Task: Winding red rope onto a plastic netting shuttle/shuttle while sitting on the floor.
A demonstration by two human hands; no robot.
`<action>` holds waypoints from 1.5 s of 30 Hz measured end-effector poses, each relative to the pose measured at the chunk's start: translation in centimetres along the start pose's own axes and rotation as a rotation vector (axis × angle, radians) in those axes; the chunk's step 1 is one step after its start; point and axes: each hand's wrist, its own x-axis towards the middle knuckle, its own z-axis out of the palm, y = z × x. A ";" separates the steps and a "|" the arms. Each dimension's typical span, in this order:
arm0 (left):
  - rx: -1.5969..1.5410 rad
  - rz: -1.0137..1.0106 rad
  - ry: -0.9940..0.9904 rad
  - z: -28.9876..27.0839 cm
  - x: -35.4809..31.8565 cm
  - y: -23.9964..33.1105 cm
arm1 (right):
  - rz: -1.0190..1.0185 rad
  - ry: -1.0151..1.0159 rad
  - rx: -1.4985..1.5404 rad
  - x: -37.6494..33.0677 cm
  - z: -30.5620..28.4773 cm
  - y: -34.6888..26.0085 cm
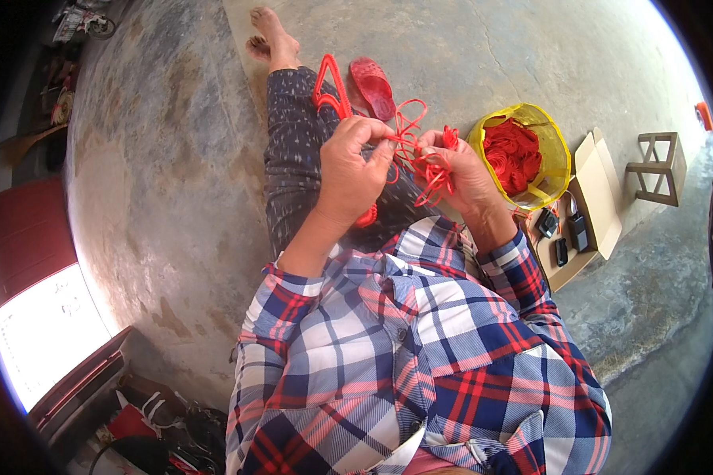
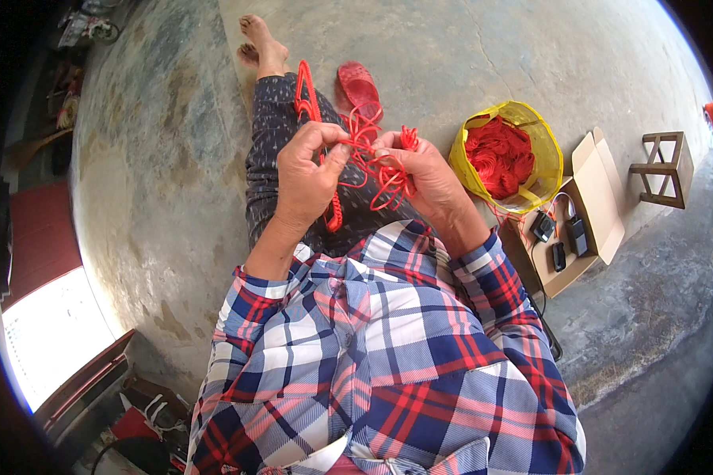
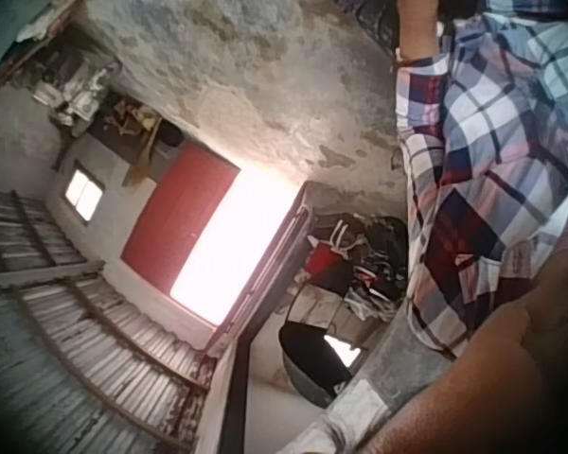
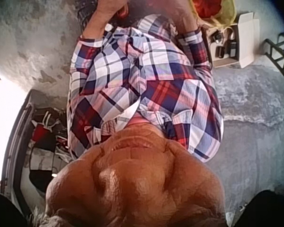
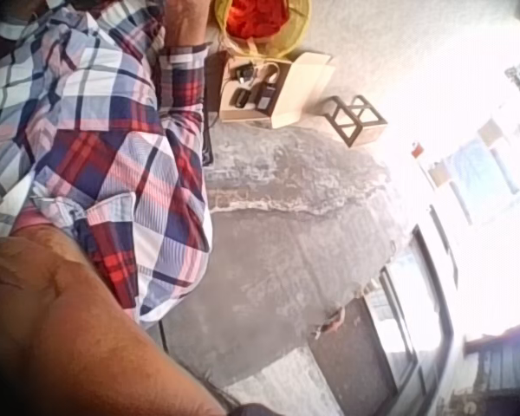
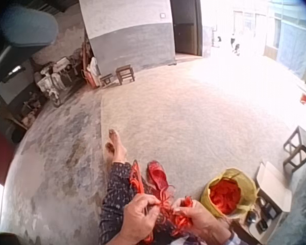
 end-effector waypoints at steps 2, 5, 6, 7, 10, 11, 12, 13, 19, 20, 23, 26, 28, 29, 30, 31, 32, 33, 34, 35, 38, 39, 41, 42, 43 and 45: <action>-0.057 -0.069 0.031 0.0 0.0 0.0 | 0.006 0.015 -0.054 0.1 -0.1 0.3; -0.098 -0.113 0.119 -0.2 0.2 -0.1 | 0.020 -0.023 -0.235 0.2 -0.3 0.8; 0.023 -0.039 0.158 -0.4 0.3 -0.3 | 0.000 -0.011 -0.243 0.2 0.0 0.9; 0.145 0.036 0.197 -0.5 0.5 -0.5 | -0.020 0.001 -0.250 0.1 0.3 0.8; 0.586 0.230 0.245 -0.8 1.4 -0.6 | 0.028 -0.091 -0.459 -0.2 1.4 -0.6; 0.531 0.193 0.234 -0.6 1.2 -0.6 | 0.029 -0.094 -0.459 -0.3 1.9 -1.1; 0.528 0.195 0.234 -0.6 1.3 -0.8 | 0.078 -0.106 -0.532 -0.5 2.2 -1.6; 0.446 0.194 0.287 -0.8 1.6 -1.1 | 0.127 -0.117 -0.604 -0.7 2.3 -1.9; 0.279 -0.153 0.474 -3.8 3.5 -3.3 | -0.015 -0.101 -0.501 -3.0 0.2 -5.2; -0.077 -0.272 0.365 -3.8 3.2 -3.8 | -0.046 0.031 -0.559 -3.1 0.1 -5.5; -0.619 -0.484 0.100 -3.3 2.6 -3.6 | -0.242 0.206 -0.349 -2.3 -1.6 -6.2; -0.840 -0.549 -0.145 -2.9 1.4 -2.7 | -0.288 0.257 -0.258 -2.5 -3.8 -7.7; -0.906 -0.516 -0.336 -2.7 1.0 -1.7 | -0.400 0.405 -0.200 -2.5 -4.4 -8.0; -0.855 -0.496 -0.389 -2.8 1.1 -1.6 | -0.457 0.383 -0.131 -2.4 -6.8 -8.7; -0.859 -0.502 -0.380 -2.9 0.9 -1.9 | -0.447 0.383 -0.135 -2.9 -7.6 -9.5; -0.759 -0.509 -0.311 -3.0 0.7 -2.5 | -0.516 0.319 -0.094 -3.3 -7.9 -10.3; -0.659 -0.517 -0.243 -3.1 0.6 -3.0 | -0.585 0.255 -0.052 -3.5 -8.0 -10.8; -0.521 -0.512 -0.192 -3.0 0.4 -3.6 | -0.676 0.412 -0.072 -3.6 -6.3 -10.8; -0.524 -0.520 -0.185 -3.0 0.1 -3.6 | -0.665 0.412 -0.076 -3.7 -5.6 -10.6; -0.251 -0.371 -0.226 -2.9 -0.3 -3.5 | -0.610 0.346 -0.161 -3.8 -5.1 -10.3; 0.268 0.098 -0.298 -1.9 -1.3 -2.8 | -0.482 0.213 -0.289 -3.6 -5.6 -8.9; 0.301 0.117 -0.275 -1.4 -1.6 -2.6 | -0.410 0.303 -0.398 -3.2 -4.7 -7.6; 0.337 0.130 -0.251 -1.4 -2.0 -3.0 | -0.281 0.342 -0.641 -2.5 -3.3 -5.7; 0.222 0.004 -0.197 -1.7 -2.1 -3.9 | -0.277 0.335 -0.640 -2.1 -2.7 -4.8; 0.099 -0.118 -0.147 -2.0 -2.0 -4.2 | -0.316 0.277 -0.730 -1.8 -2.1 -4.0; -0.045 -0.227 -0.168 -2.7 -2.3 -4.1 | -0.315 0.190 -0.748 -1.1 -1.3 -2.5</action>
